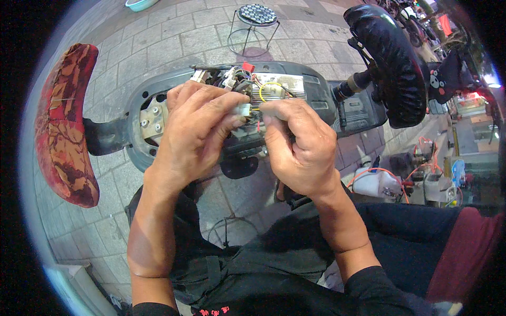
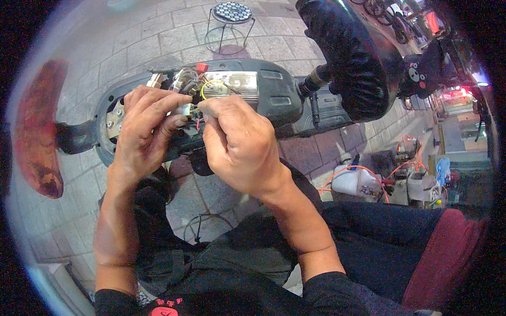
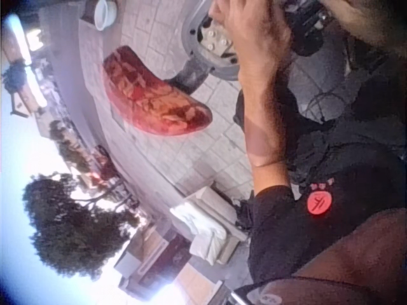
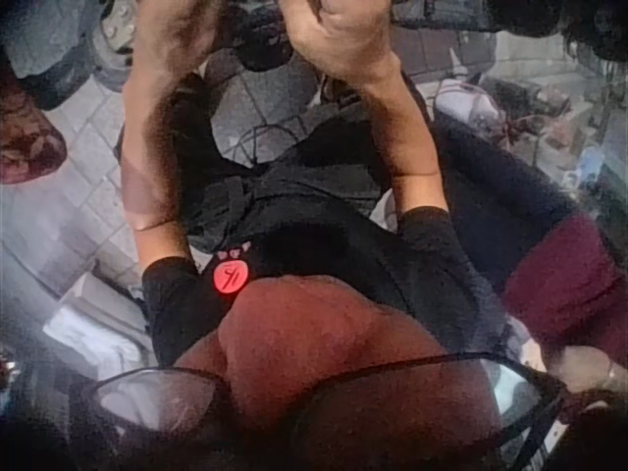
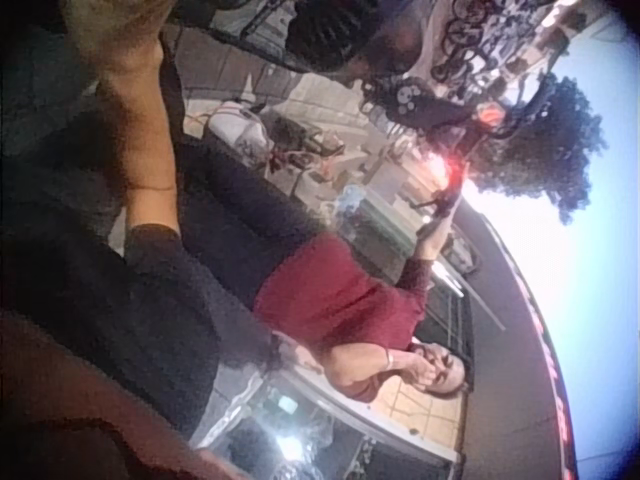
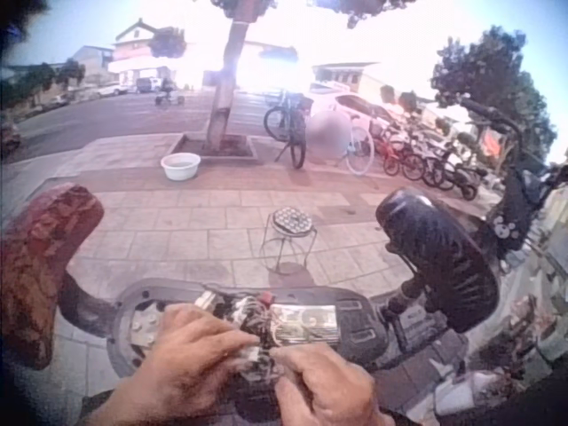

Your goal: The person manipulates a bundle of wires and connectors on a scooter, repeatedly disconnecting and reconnecting plugs while handling a silver heat-sinked electronic module. Another person briefly assists by handing over a wire.

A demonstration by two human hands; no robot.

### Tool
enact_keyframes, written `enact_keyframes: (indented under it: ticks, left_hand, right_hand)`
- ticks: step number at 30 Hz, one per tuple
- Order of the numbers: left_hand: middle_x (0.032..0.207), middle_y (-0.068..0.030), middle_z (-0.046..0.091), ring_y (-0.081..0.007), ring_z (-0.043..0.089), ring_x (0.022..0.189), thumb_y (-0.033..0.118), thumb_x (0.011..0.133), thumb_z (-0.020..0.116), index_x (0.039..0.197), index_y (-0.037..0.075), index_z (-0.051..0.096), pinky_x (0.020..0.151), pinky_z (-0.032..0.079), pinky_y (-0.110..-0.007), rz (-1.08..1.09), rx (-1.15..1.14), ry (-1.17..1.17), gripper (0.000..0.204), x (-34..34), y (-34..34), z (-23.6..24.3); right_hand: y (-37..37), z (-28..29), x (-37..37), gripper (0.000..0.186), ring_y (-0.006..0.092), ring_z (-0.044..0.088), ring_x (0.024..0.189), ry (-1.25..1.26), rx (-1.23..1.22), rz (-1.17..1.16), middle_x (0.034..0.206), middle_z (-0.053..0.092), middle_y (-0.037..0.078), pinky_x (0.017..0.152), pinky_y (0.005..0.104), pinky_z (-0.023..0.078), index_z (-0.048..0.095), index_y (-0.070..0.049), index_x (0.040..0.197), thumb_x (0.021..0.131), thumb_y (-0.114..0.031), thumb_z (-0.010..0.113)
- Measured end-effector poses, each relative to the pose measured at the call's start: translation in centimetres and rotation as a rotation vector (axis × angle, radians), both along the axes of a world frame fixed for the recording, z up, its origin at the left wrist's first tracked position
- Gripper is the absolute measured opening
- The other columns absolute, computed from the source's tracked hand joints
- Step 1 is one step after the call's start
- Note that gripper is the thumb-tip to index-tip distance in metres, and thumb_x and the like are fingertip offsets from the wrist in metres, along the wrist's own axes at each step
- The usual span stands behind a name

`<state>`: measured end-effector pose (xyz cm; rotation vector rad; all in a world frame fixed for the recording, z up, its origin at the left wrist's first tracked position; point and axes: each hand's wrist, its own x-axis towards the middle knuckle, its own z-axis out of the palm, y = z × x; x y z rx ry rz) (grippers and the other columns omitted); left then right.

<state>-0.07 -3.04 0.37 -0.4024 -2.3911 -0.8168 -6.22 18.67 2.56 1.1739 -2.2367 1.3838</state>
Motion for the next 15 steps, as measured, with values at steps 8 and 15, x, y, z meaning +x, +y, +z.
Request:
enact_keyframes:
  ticks: [8, 15]
  left_hand:
    - [0.117, -0.0088, 0.075, -0.0307, 0.066, 0.114, 0.013, 0.095, 0.079, 0.128, 0.007, 0.077, 0.109, 0.042, -0.045, -0.021, -0.027, -0.005, 0.034, 0.07, 0.24, -0.03]
    - [0.116, -0.0081, 0.076, -0.0305, 0.066, 0.113, 0.012, 0.089, 0.086, 0.126, 0.008, 0.077, 0.108, 0.042, -0.045, -0.02, 0.074, -0.051, 0.038, -0.05, 0.18, 0.01]
  right_hand:
    - [0.72, -0.81, -0.5, 0.026, 0.0174, 0.071, 0.081, -0.01, -0.013, 0.067, 0.099, 0.074, 0.014, 0.071, 0.0301, 0.056, 0.076, 0.003, 0.116, 0.092, 0.012, 0.072]
    - [0.61, -0.4, -0.55, 0.018, 0.0094, 0.071, 0.092, -0.781, -0.225, 0.107, 0.109, 0.078, 0.006, 0.083, 0.027, 0.058, 0.076, 0.005, 0.122, 0.106, -0.003, 0.072]
